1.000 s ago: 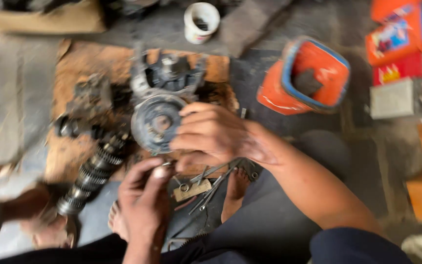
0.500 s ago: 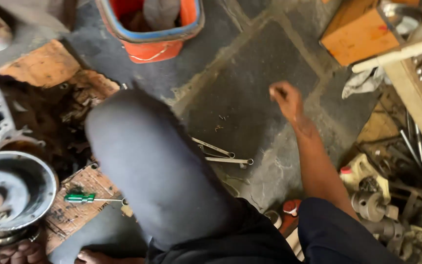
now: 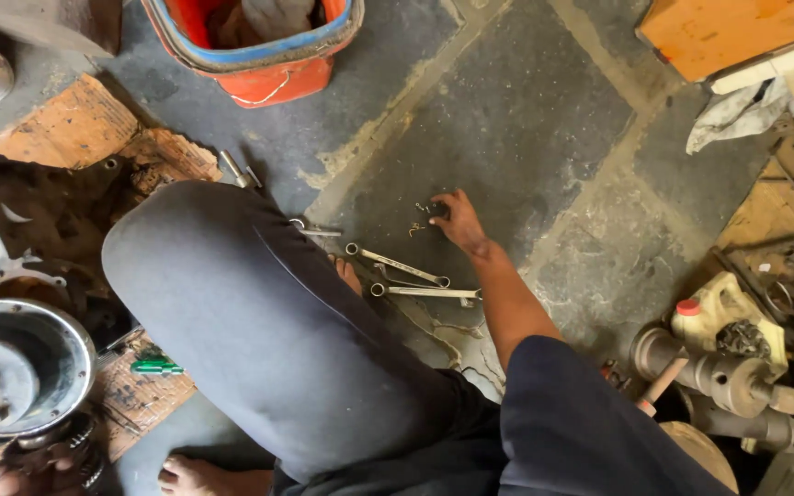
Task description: The person disassembles a vehicle horn using a T-handle wrench and their hands, removing small fasteners and internal components. They pick up small pieces from the floor, place them into the horn, and then turn the horn over to show the front grille.
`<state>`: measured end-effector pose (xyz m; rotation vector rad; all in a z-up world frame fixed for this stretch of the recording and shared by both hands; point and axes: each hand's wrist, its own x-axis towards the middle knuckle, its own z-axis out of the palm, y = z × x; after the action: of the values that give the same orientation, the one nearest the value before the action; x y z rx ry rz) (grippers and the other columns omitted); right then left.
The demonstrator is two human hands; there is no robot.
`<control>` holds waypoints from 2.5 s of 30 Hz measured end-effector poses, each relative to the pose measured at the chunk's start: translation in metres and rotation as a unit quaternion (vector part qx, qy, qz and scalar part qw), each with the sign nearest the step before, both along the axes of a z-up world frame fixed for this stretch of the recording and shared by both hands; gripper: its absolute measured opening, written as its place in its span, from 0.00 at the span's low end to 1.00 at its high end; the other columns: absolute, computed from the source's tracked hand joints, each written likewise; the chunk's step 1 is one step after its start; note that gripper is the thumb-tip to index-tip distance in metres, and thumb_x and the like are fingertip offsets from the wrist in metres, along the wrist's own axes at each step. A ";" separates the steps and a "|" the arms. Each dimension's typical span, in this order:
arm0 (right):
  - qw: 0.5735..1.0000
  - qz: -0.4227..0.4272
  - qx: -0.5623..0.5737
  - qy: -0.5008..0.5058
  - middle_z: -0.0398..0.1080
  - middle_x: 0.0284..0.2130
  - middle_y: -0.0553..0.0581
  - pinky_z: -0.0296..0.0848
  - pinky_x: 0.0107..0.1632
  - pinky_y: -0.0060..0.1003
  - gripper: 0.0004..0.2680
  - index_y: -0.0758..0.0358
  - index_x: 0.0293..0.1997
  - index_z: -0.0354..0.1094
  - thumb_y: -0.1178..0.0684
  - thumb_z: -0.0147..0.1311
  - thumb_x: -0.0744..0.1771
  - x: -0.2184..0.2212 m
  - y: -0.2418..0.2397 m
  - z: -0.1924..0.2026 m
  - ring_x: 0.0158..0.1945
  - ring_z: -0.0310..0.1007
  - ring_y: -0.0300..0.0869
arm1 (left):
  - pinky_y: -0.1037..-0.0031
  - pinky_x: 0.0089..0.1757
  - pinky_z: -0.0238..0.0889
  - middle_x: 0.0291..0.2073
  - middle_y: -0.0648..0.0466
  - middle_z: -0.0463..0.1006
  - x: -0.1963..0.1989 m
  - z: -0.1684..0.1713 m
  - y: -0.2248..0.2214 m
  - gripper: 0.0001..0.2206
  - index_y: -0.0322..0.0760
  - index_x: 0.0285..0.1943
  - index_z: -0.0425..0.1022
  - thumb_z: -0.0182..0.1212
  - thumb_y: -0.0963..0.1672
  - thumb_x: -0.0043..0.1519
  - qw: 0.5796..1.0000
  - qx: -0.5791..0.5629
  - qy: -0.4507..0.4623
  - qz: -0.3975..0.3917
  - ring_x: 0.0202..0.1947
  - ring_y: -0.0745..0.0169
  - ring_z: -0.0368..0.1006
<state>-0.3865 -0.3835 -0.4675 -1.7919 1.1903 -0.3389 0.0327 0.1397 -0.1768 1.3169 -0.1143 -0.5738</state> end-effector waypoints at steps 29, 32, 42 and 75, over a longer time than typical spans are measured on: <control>0.849 -0.370 0.195 -0.323 0.77 0.33 0.62 0.77 0.36 0.37 0.04 0.66 0.38 0.71 0.68 0.52 0.66 -0.031 -0.011 -0.045 0.33 0.78 0.45 | 0.64 0.56 0.71 0.53 0.41 0.71 -0.003 0.037 -0.054 0.02 0.31 0.59 0.62 0.47 0.37 0.80 0.979 0.124 -0.162 0.027 0.53 0.51 0.73; 0.827 -0.390 0.209 -0.348 0.76 0.31 0.62 0.76 0.34 0.36 0.08 0.64 0.39 0.70 0.69 0.46 0.65 -0.024 -0.005 -0.044 0.31 0.75 0.44 | 0.63 0.58 0.72 0.53 0.40 0.72 -0.008 0.053 -0.063 0.02 0.32 0.59 0.63 0.46 0.37 0.82 0.984 0.121 -0.131 0.023 0.52 0.52 0.74; 0.985 -0.160 -0.058 -0.015 0.75 0.35 0.58 0.74 0.39 0.38 0.08 0.63 0.40 0.80 0.60 0.70 0.60 0.012 0.001 -0.052 0.33 0.73 0.43 | 0.59 0.59 0.73 0.53 0.37 0.73 -0.005 0.050 -0.057 0.02 0.32 0.58 0.63 0.48 0.36 0.84 0.984 0.142 -0.109 0.016 0.55 0.48 0.76; 0.976 -0.095 0.127 -0.152 0.74 0.30 0.56 0.72 0.36 0.33 0.03 0.67 0.42 0.75 0.64 0.59 0.66 0.041 -0.010 -0.024 0.32 0.72 0.39 | 0.54 0.59 0.75 0.50 0.35 0.78 -0.022 0.063 -0.082 0.04 0.26 0.53 0.69 0.49 0.33 0.79 0.990 0.081 -0.099 0.059 0.52 0.46 0.78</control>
<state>-0.3456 -0.3938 -0.4915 -1.3536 1.1317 -0.5267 0.0109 0.0581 -0.1133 1.5278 -0.1547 -0.3562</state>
